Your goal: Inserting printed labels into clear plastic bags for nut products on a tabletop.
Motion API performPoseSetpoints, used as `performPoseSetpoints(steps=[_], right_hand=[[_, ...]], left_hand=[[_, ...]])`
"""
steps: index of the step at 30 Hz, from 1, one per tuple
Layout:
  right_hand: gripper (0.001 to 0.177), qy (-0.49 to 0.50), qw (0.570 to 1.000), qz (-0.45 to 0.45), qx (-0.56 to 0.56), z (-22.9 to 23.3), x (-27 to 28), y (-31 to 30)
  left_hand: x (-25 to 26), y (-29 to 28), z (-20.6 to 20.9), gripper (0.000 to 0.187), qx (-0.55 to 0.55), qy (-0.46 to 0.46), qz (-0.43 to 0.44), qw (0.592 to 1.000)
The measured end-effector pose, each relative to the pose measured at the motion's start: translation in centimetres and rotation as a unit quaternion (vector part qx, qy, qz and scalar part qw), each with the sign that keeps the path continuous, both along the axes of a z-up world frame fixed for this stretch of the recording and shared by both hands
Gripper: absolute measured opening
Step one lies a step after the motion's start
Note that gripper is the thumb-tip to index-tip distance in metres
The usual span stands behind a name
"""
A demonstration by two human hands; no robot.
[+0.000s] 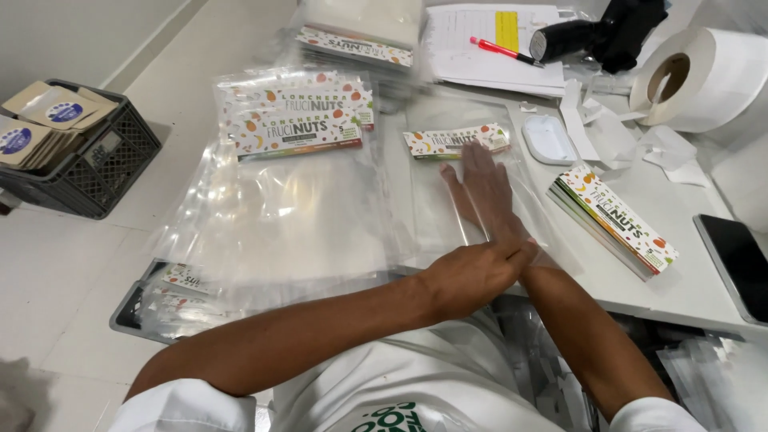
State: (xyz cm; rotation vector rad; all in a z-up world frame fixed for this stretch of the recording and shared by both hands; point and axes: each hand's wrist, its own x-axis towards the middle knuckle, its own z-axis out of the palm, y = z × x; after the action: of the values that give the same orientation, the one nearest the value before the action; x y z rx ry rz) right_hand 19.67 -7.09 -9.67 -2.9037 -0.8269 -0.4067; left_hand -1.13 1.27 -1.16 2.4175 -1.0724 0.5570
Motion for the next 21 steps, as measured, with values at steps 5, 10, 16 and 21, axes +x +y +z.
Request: performPoseSetpoints(steps=[5, 10, 16, 21], right_hand=[[0.09, 0.11, 0.992, -0.065, 0.022, 5.2, -6.7, 1.5], [0.093, 0.142, 0.976, 0.024, 0.166, 5.7, -5.7, 2.0], [0.071, 0.328, 0.839, 0.054, 0.432, 8.6, -15.1, 6.8], [0.033, 0.301, 0.86, 0.406, 0.063, 15.5, -24.7, 2.7]], left_hand=[[0.4, -1.0, -1.0, 0.043, -0.061, 0.126, 0.029, 0.99], [0.2, 4.6, 2.8, 0.084, -0.155, 0.089, 0.336, 0.925], [6.2, 18.1, -4.2, 0.085, -0.44, 0.268, 0.332, 0.791], [2.3, 27.8, -2.0, 0.038, -0.369, 0.174, 0.368, 0.835]])
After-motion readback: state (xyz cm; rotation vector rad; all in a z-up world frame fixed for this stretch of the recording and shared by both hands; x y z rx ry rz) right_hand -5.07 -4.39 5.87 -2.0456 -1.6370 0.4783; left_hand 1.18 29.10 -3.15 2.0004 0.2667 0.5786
